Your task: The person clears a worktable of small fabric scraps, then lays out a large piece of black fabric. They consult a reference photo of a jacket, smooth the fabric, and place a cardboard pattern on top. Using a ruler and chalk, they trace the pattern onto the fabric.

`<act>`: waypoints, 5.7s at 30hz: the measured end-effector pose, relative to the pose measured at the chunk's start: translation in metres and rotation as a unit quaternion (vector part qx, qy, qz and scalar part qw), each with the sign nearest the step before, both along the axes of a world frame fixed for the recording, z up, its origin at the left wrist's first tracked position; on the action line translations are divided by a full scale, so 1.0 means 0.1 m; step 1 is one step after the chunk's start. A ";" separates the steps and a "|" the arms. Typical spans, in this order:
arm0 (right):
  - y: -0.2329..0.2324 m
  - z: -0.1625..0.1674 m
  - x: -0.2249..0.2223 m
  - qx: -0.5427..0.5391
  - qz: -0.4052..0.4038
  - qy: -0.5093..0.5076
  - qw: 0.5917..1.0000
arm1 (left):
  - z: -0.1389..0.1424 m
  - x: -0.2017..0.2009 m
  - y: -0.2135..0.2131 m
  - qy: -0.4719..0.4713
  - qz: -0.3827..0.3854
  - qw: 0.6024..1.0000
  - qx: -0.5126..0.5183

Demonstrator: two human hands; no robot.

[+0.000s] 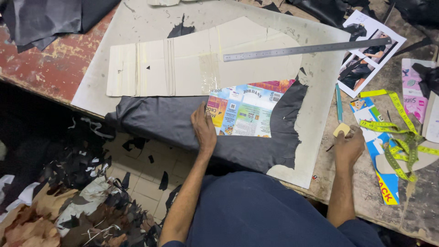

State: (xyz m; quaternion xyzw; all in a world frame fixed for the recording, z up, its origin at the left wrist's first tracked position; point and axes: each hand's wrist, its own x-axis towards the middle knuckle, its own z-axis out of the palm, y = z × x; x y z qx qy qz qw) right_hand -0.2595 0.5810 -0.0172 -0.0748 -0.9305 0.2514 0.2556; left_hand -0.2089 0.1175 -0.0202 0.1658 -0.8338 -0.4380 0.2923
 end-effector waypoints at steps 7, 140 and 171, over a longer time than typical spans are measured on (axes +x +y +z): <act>-0.20 -0.05 0.11 -0.020 -0.020 0.000 1.000 | -0.08 0.02 -0.01 0.011 -0.011 1.000 -0.013; -1.81 0.28 0.02 -0.357 0.249 -0.230 0.871 | -0.12 -0.13 -0.04 -0.083 -0.099 0.984 -0.122; -1.82 0.25 0.02 -0.372 0.256 -0.216 0.866 | -0.13 -0.09 -0.01 -0.042 -0.047 0.997 -0.051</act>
